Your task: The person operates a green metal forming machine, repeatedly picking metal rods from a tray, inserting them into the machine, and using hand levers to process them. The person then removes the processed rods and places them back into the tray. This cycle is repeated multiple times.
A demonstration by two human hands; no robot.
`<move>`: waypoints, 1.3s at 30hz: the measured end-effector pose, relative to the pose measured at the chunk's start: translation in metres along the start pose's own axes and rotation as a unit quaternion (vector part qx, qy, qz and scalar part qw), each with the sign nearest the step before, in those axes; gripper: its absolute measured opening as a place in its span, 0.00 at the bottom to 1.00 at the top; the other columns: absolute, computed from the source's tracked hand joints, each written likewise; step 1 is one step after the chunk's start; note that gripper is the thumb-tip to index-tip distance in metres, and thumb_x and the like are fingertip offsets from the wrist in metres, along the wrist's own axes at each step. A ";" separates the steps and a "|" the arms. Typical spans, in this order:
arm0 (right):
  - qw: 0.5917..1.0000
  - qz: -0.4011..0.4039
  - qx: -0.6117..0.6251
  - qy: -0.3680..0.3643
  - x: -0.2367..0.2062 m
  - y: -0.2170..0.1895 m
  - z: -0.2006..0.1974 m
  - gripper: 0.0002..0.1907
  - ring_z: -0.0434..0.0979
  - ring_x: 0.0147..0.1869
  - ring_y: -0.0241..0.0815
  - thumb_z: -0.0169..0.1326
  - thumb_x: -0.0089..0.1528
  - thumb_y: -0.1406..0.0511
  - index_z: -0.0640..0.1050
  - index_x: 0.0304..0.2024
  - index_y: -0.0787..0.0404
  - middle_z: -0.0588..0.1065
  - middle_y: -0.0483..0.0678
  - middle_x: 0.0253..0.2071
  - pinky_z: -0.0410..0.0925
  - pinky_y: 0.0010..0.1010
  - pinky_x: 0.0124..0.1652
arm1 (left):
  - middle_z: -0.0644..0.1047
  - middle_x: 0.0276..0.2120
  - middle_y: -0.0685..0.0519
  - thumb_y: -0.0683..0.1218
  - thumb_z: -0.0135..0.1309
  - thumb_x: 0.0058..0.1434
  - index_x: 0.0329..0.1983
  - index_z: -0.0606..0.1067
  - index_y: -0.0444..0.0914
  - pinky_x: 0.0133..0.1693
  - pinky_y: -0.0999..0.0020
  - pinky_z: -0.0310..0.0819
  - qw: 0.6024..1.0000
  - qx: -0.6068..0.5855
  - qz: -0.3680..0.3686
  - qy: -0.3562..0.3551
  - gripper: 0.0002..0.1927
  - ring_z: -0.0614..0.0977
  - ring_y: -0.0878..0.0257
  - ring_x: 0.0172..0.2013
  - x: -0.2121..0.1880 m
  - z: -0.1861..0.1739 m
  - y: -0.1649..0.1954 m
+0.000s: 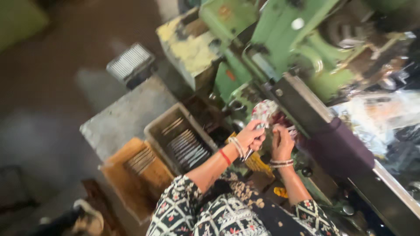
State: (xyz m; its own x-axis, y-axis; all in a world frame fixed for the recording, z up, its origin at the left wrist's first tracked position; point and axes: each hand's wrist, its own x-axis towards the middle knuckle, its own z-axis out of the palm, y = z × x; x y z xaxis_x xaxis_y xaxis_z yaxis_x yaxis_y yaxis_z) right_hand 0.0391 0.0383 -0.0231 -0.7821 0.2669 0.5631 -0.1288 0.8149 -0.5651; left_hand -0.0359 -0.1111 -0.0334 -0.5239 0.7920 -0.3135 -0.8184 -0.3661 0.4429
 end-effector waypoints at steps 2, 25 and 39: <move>1.000 0.003 -0.003 0.018 -0.001 0.006 -0.008 0.09 0.78 0.41 0.52 0.47 0.74 0.63 0.74 0.47 0.62 0.75 0.52 0.38 0.70 0.40 0.42 | 0.71 0.26 0.56 0.45 0.49 0.72 0.60 0.66 0.51 0.17 0.79 0.51 1.000 0.023 -0.004 -0.013 0.15 0.61 0.74 0.16 0.002 0.008 0.000; 0.680 0.527 0.499 -0.101 0.016 0.020 -0.038 0.25 0.64 0.16 0.34 0.42 0.69 0.44 0.73 0.32 0.54 0.68 0.40 0.18 0.53 0.26 0.17 | 0.78 0.23 0.47 0.60 0.62 0.56 0.35 0.75 0.44 0.28 0.52 0.74 0.445 0.743 0.472 0.166 0.18 0.80 0.46 0.25 0.045 0.102 0.016; 0.467 0.637 0.607 -0.090 -0.082 0.090 -0.068 0.27 0.47 0.18 0.31 0.40 0.68 0.39 0.65 0.29 0.49 0.52 0.35 0.18 0.45 0.26 0.19 | 0.73 0.20 0.50 0.59 0.67 0.50 0.20 0.70 0.39 0.25 0.54 0.71 0.437 0.777 0.449 -0.058 0.23 0.77 0.49 0.23 0.034 0.129 -0.040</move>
State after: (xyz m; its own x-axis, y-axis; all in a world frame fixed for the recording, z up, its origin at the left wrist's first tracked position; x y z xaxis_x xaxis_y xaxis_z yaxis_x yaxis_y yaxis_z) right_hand 0.1332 0.1244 -0.0795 -0.7206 0.0001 -0.6933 0.3457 -0.8668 -0.3594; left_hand 0.0090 -0.0063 0.0467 -0.3796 0.7230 0.5772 0.9010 0.1473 0.4081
